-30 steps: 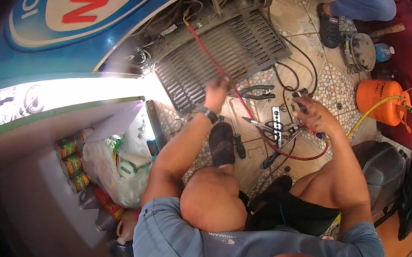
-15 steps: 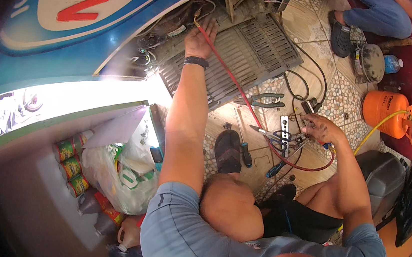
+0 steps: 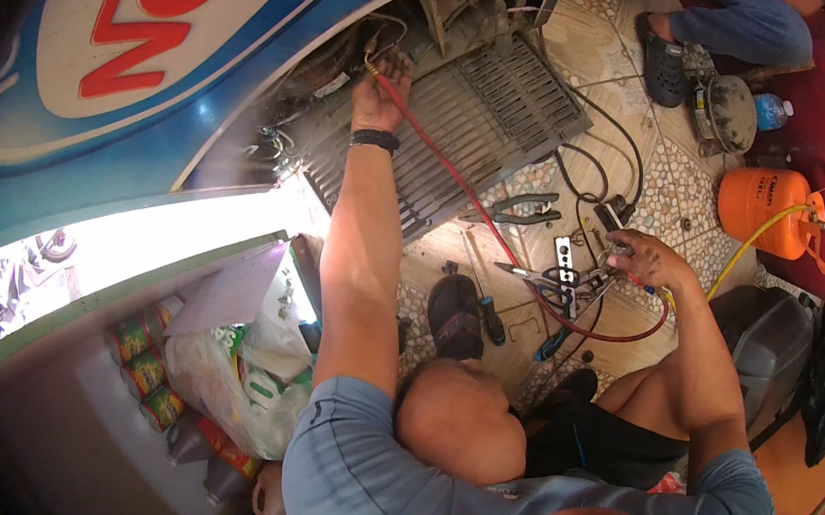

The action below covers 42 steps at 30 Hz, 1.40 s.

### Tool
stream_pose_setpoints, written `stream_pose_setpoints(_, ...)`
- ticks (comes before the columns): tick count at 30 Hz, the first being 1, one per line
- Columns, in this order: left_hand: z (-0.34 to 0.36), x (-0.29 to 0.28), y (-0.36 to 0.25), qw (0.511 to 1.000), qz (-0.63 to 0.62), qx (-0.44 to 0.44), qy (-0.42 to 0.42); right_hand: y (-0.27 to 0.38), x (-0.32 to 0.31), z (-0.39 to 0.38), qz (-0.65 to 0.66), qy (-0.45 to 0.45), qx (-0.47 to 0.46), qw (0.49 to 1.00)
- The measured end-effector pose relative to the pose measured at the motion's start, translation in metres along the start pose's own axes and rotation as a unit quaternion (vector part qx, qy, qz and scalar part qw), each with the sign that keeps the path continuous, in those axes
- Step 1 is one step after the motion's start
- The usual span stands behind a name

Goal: The person works on the internal components at the bottom of a refrigerator using a screwdriver, pliers, and manifold gauges to manipulate wires and connect hoses.

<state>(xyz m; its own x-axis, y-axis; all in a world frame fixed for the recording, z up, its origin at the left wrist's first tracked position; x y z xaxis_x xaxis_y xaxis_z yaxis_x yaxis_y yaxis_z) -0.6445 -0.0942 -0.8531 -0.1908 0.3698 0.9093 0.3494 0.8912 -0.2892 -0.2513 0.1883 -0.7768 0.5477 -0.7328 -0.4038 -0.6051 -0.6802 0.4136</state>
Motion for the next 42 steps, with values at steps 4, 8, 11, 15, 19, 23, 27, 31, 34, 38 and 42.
stream_pose_setpoints(4,0.004,0.001,0.001,1.000,0.020,-0.008,0.008,-0.017,-0.003,0.015,-0.070,-0.044,-0.013,0.996)
stream_pose_setpoints(8,0.006,-0.002,-0.002,1.000,0.015,-0.020,0.004,-0.043,-0.010,0.031,-0.048,-0.078,0.035,0.995)
stream_pose_setpoints(11,0.004,0.006,-0.003,0.999,0.023,0.004,0.036,-0.054,-0.011,0.038,-0.008,-0.085,0.057,0.995)
stream_pose_setpoints(15,0.008,0.000,-0.008,0.999,0.020,-0.013,0.030,-0.053,-0.007,0.046,0.037,-0.069,0.045,0.996)
stream_pose_setpoints(19,0.017,-0.005,0.012,0.997,0.077,-0.017,0.016,-0.077,-0.015,0.050,-0.007,-0.107,0.062,0.992)
stream_pose_setpoints(23,0.010,-0.037,-0.023,0.994,-0.001,-0.077,0.078,-0.066,-0.018,0.081,-0.065,-0.134,0.057,0.987)
stream_pose_setpoints(27,-0.007,-0.015,0.005,0.996,0.065,-0.066,-0.003,-0.130,-0.039,0.082,0.024,-0.242,0.156,0.957)
stream_pose_setpoints(31,-0.064,-0.012,-0.047,0.723,0.652,0.219,0.061,-0.155,-0.017,0.105,0.347,-0.224,0.225,0.882)
stream_pose_setpoints(34,-0.139,-0.010,-0.001,0.687,0.657,0.308,-0.038,-0.216,-0.018,0.112,0.344,-0.270,0.246,0.865)
stream_pose_setpoints(38,-0.208,-0.003,0.134,0.655,0.717,0.179,0.157,-0.220,-0.003,0.132,0.333,-0.344,0.213,0.852)
stream_pose_setpoints(42,-0.259,0.031,0.270,0.377,0.769,0.147,0.496,-0.177,0.028,0.132,0.517,-0.339,0.106,0.778)
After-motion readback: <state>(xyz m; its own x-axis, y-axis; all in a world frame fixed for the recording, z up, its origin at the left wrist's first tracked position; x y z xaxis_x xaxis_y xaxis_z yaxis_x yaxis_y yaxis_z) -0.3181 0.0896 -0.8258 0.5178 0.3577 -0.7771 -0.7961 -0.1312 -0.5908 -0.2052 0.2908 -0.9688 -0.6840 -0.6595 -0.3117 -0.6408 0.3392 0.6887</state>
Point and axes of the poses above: each hand's wrist, its own z-axis towards the middle knuckle, its own x-axis out of the palm, y = z × x, the point moved 9 cm from there along z, towards the middle knuckle, and after that the axes turned 6 degrees about x, right-handed, at the moved point
